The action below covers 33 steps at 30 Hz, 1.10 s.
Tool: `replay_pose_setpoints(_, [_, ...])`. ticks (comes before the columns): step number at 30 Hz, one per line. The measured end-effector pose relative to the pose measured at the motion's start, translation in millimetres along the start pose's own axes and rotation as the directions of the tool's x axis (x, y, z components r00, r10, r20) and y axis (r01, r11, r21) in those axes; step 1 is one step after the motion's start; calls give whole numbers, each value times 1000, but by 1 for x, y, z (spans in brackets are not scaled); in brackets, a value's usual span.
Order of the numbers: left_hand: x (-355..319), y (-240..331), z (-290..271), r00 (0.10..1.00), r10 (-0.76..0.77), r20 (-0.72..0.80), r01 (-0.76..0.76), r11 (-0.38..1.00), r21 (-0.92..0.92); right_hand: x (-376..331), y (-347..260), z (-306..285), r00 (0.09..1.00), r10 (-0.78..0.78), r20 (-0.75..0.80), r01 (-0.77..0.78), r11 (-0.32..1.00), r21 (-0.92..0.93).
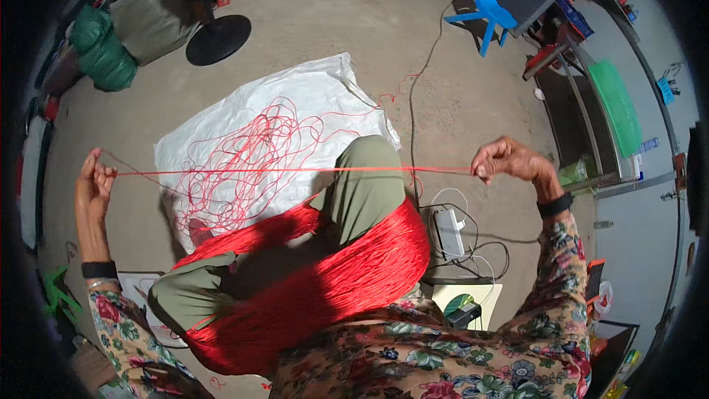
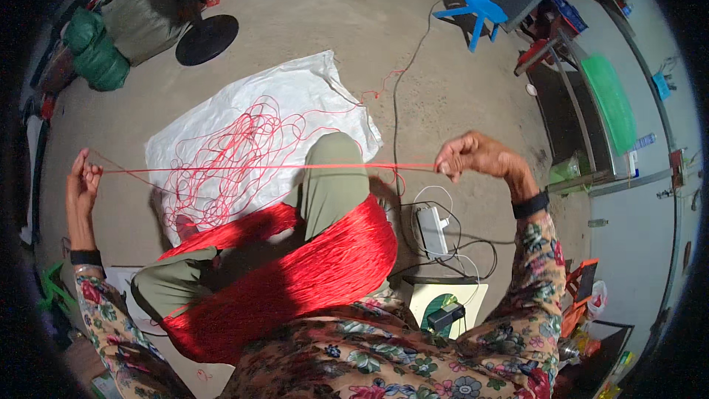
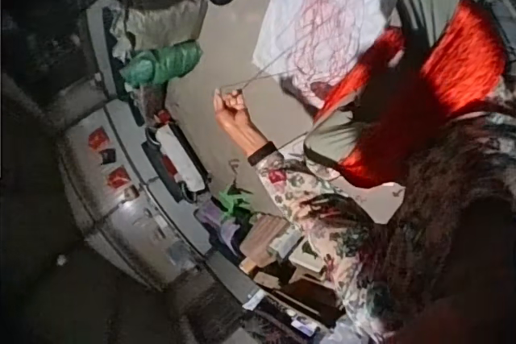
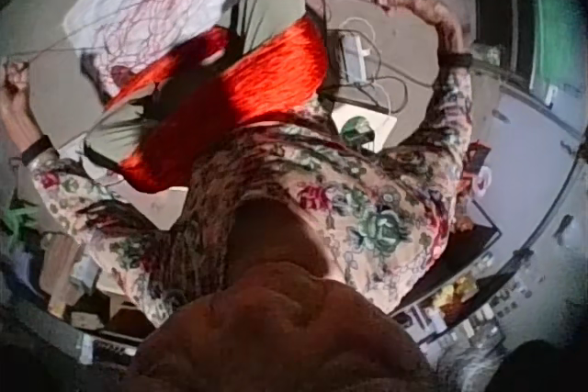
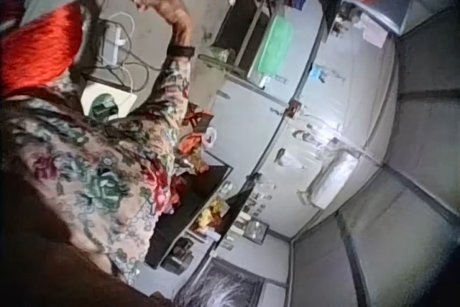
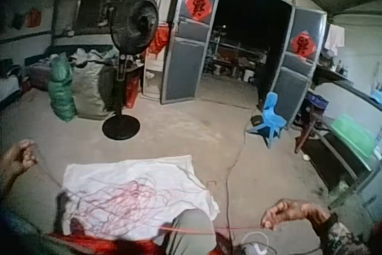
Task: The person winds red cord around their legs, cuts it with shears, and then wraps the cord around their hand to tie it into a bundle.
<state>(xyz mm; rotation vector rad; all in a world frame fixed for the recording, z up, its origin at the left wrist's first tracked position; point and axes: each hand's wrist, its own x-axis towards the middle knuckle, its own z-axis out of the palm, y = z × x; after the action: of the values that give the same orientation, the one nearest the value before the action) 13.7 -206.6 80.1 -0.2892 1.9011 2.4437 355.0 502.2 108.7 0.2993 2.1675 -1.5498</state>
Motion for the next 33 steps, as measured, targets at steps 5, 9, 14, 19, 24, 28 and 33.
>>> replay_pose_setpoints(5, [2, 3, -5, 999, 3, 39, 1, 996, -87, 29, 28, 14, 989, -96, -108, 103, 993, 64])
replay_pose_setpoints(9, [11, -4, -45, 999, 37, 5, -37, 998, -56, 103, 38, 3, 977, -113, -183, 112, 994, -17])
replay_pose_setpoints(14, [19, -11, -108, 998, -20, -62, 20, 1000, 0, 202, 50, 17, 971, 11, -241, 43, 975, 218])
replay_pose_setpoints(19, [9, -5, -100, 981, 61, -185, -40, 993, 114, 247, 26, 59, 994, -70, -85, 103, 869, 485])
replay_pose_setpoints(24, [-14, -32, -18, 993, -106, -43, 100, 624, 775, 250, -44, 88, 985, -170, 20, 124, 790, 600])
replay_pose_setpoints(28, [-46, -89, 98, 853, -268, 448, 46, 893, 448, 256, -93, 115, 954, -260, 149, 83, 706, 703])
replay_pose_setpoints(33, [-113, -112, 219, 620, -85, 780, -56, 987, 152, 248, -136, 154, 884, -380, 271, 36, 635, 771])
